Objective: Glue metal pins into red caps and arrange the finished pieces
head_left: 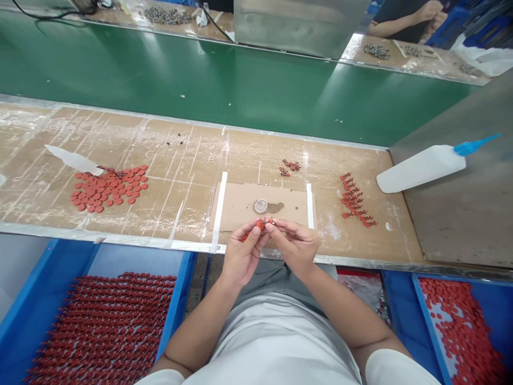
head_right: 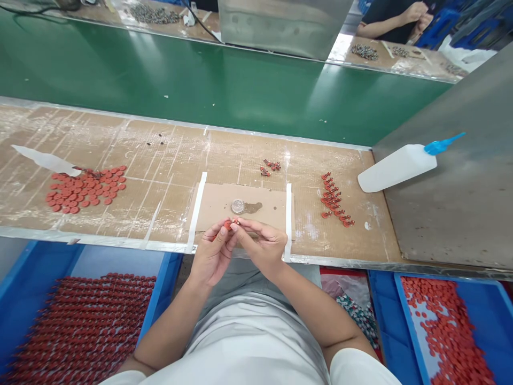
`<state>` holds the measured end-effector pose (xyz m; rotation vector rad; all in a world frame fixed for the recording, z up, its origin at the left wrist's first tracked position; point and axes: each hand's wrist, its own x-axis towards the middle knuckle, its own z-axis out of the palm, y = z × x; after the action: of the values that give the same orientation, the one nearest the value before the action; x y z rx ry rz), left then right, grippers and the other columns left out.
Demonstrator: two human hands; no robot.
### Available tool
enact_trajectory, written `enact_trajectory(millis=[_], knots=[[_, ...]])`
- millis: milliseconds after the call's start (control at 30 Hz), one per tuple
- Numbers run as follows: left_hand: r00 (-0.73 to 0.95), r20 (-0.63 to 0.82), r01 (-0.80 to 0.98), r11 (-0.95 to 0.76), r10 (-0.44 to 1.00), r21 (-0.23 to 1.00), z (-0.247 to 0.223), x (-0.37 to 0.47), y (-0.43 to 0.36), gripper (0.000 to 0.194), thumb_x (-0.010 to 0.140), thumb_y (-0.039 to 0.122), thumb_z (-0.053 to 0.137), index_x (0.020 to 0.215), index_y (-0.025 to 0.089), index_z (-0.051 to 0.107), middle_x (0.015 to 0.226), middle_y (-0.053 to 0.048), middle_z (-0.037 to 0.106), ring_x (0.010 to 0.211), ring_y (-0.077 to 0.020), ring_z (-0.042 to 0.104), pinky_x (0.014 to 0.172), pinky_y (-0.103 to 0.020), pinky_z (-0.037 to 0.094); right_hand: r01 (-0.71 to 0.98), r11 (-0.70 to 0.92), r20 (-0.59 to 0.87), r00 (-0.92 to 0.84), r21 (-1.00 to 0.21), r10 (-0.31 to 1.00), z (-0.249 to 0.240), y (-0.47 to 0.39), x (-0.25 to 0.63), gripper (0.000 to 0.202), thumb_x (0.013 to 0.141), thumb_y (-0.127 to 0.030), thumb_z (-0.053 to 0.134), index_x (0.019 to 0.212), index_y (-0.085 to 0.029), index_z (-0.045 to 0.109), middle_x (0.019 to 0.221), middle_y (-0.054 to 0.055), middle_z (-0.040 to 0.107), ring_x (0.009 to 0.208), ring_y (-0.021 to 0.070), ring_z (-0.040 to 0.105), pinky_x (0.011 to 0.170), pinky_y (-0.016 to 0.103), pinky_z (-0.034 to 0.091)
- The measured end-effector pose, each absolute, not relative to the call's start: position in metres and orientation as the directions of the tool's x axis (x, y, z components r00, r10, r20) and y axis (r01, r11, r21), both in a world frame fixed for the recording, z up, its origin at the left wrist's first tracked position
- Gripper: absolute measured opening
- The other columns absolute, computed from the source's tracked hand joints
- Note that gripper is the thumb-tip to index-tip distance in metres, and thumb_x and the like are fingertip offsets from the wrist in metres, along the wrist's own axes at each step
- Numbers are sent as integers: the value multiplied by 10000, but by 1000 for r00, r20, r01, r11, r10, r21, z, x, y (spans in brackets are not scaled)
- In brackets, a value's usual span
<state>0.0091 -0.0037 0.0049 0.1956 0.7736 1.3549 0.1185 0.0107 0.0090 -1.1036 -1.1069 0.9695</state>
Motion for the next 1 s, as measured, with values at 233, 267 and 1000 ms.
enact_trajectory(millis=[233,267,1000], knots=[[-7,-400,-797,237,916,555,5,8,-4,188,713,200,753,899,189,726,985,-44,740,937,-138,686,859,-220,541,-14,210,204,183,-978,962,8,11,116,177,698,-205,765,870,-242,745,925,16,748,774,202,731,717,320,643],[-9,-401,-798,235,916,555,5,8,-4,191,710,200,756,898,189,727,985,-44,740,930,-136,687,855,-219,542,-15,211,205,182,-977,962,8,11,116,177,698,-206,765,870,-243,745,921,15,748,769,202,731,708,319,645],[-76,-380,-721,212,922,660,5,9,-5,241,601,229,827,830,205,755,924,-55,752,902,-199,697,854,-336,562,47,274,278,138,-961,951,3,11,126,172,702,-219,762,867,-255,730,888,11,752,778,200,728,707,331,639]])
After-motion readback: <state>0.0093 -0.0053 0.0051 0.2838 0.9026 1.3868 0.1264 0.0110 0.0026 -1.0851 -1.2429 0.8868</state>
